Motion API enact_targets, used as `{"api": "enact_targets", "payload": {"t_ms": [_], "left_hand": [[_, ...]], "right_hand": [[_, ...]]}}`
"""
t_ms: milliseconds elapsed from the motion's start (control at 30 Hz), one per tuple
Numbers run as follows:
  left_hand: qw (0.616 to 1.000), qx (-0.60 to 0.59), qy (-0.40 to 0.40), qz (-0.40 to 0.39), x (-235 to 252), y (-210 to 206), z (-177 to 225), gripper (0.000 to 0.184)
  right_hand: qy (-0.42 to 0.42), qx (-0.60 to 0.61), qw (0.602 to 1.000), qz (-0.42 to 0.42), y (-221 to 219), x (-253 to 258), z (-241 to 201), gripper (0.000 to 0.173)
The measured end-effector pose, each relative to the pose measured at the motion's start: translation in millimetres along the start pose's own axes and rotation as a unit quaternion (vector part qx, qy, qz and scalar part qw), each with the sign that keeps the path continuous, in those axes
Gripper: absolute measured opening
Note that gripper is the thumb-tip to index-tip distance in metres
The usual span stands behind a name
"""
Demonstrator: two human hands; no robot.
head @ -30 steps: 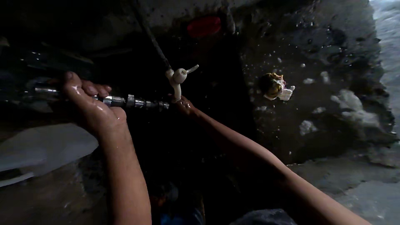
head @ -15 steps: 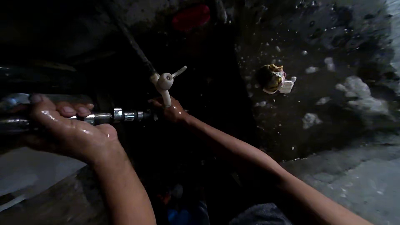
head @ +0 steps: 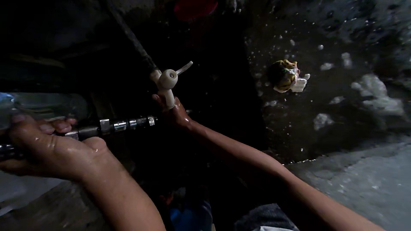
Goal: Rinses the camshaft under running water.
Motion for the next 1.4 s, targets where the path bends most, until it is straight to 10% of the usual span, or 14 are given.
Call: {"api": "enact_targets", "payload": {"t_ms": [267,500,800,1100,1267,1400], "left_hand": [[0.998,-0.045,0.027,-0.021,-2,52,-7,0.027],[1.0,-0.017,-0.009,0.007,2,49,8,0.026],[0.991,-0.079,-0.072,-0.076,10,24,15,0.035],[0.986,-0.089,-0.083,-0.114,17,15,15,0.037],[0.992,-0.051,-0.064,-0.093,16,5,17,0.034],[0.994,-0.029,-0.068,-0.086,22,10,9,0.029]], "right_hand": [[-0.13,0.338,0.931,0.038,6,-22,3,0.024],[-0.083,0.086,0.992,0.051,-6,8,25,0.026],[-0.067,-0.03,0.986,-0.152,-16,7,58,0.05],[-0.093,-0.007,0.986,-0.141,-12,10,66,0.043],[-0.026,-0.011,1.0,0.003,3,21,53,0.027],[-0.053,0.293,0.95,0.092,12,-3,12,0.024]]}}
Point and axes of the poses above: each hand's wrist, its own x-axis towards the middle knuckle, its own y-axis out of the back of the hand, z = x × y, the point moved 7 cm from there along x, towards the middle knuckle, and after that the axes turned 12 degrees about x, right-handed, at the moved point
